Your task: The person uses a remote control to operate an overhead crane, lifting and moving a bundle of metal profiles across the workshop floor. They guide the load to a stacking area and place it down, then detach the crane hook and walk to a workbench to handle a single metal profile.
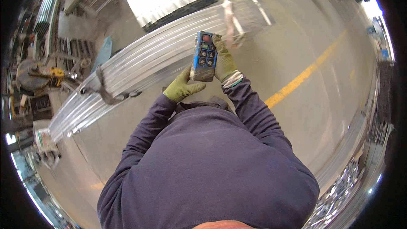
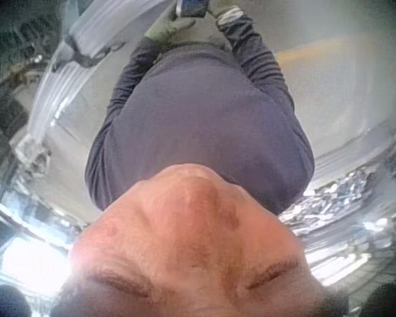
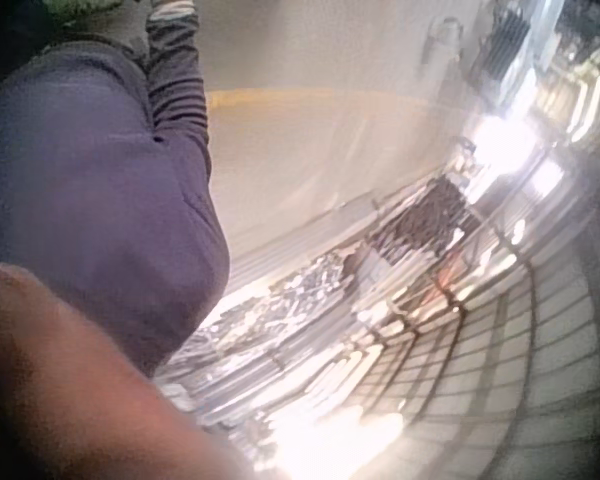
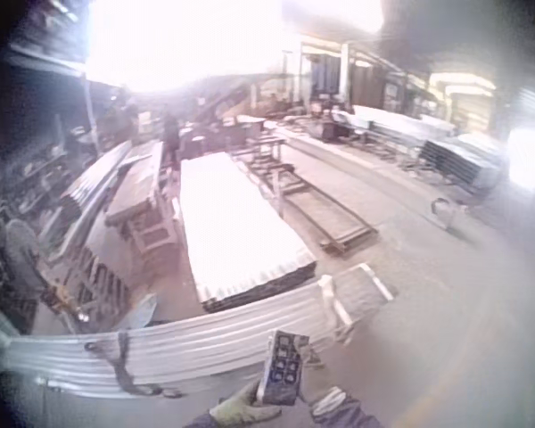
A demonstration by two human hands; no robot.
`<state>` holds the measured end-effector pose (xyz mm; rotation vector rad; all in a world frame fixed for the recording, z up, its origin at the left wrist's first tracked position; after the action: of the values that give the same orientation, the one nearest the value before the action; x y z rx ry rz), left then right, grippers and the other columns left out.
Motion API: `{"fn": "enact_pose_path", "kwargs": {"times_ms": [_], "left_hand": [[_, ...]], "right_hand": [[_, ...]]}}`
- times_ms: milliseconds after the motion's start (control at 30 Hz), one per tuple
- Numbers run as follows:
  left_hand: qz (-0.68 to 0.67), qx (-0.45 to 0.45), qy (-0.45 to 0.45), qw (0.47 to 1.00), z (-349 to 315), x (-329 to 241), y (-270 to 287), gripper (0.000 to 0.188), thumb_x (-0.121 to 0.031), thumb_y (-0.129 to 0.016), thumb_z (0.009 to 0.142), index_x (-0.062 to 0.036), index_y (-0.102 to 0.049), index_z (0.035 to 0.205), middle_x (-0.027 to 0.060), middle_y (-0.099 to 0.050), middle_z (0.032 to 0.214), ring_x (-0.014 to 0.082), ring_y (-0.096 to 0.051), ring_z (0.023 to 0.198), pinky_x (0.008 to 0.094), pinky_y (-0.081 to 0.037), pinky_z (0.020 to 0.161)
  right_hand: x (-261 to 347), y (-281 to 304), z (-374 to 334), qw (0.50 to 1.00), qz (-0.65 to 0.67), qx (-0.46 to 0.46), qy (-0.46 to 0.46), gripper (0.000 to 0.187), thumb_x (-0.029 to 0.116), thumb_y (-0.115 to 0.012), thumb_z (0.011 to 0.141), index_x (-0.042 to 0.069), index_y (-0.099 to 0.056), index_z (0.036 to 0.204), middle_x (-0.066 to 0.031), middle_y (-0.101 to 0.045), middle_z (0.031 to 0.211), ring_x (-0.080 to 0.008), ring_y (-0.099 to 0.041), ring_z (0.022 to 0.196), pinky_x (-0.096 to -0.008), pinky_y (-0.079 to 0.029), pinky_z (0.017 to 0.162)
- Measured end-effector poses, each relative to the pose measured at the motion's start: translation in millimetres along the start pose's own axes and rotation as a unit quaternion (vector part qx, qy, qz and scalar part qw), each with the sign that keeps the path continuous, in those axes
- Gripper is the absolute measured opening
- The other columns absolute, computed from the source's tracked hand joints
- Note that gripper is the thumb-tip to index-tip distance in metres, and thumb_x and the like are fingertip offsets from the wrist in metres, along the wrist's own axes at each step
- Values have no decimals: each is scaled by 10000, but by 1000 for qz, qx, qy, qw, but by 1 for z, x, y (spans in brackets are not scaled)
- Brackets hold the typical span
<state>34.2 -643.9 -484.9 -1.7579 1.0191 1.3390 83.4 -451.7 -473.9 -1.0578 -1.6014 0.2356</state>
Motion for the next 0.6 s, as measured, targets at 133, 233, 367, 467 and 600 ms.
{"fn": "enact_pose_path", "kwargs": {"times_ms": [133,233,367,467,600], "left_hand": [[24,85,10,996,36,-15,-54,601,-173,-808,926,-58,-539,1451,61,-652,1337,164,-591,1239,336,-457,1088],[-4,110,48,993,68,-17,-97,413,-131,-743,976,-63,-625,1365,38,-698,1218,142,-641,1116,300,-518,987],[87,150,100,980,105,-19,-134,393,-162,-728,992,-70,-639,1364,27,-715,1145,124,-649,1047,302,-524,952],[75,185,115,973,137,-26,-152,423,-197,-733,996,-56,-637,1383,36,-716,1180,115,-643,1073,298,-522,959],[59,213,138,965,184,-32,-165,404,-175,-693,1018,-52,-633,1399,55,-718,1203,126,-654,1083,303,-533,948]], "right_hand": [[58,35,-44,995,31,-51,78,474,527,-625,1016,85,-660,1183,-44,-719,937,-144,-717,751,-312,-642,660],[95,72,-68,987,77,-89,111,460,521,-632,1012,97,-662,1187,-36,-712,940,-145,-711,743,-311,-639,661],[134,114,-83,967,158,-127,157,466,530,-625,1009,110,-666,1205,-37,-709,942,-153,-709,752,-335,-639,697],[167,141,-83,956,149,-159,197,497,552,-618,1002,109,-665,1222,-51,-721,975,-178,-723,788,-361,-641,738],[202,172,-72,945,118,-215,216,509,554,-609,1008,99,-657,1231,-70,-732,1011,-201,-740,819,-371,-649,752]]}}
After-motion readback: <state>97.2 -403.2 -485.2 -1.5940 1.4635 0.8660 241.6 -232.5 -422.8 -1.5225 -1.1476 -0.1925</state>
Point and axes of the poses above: each hand's wrist, its own z-axis towards the middle knuckle, its own y-axis out of the back of the hand, x = y × z, the point moved 1 cm from there along z, towards the middle knuckle
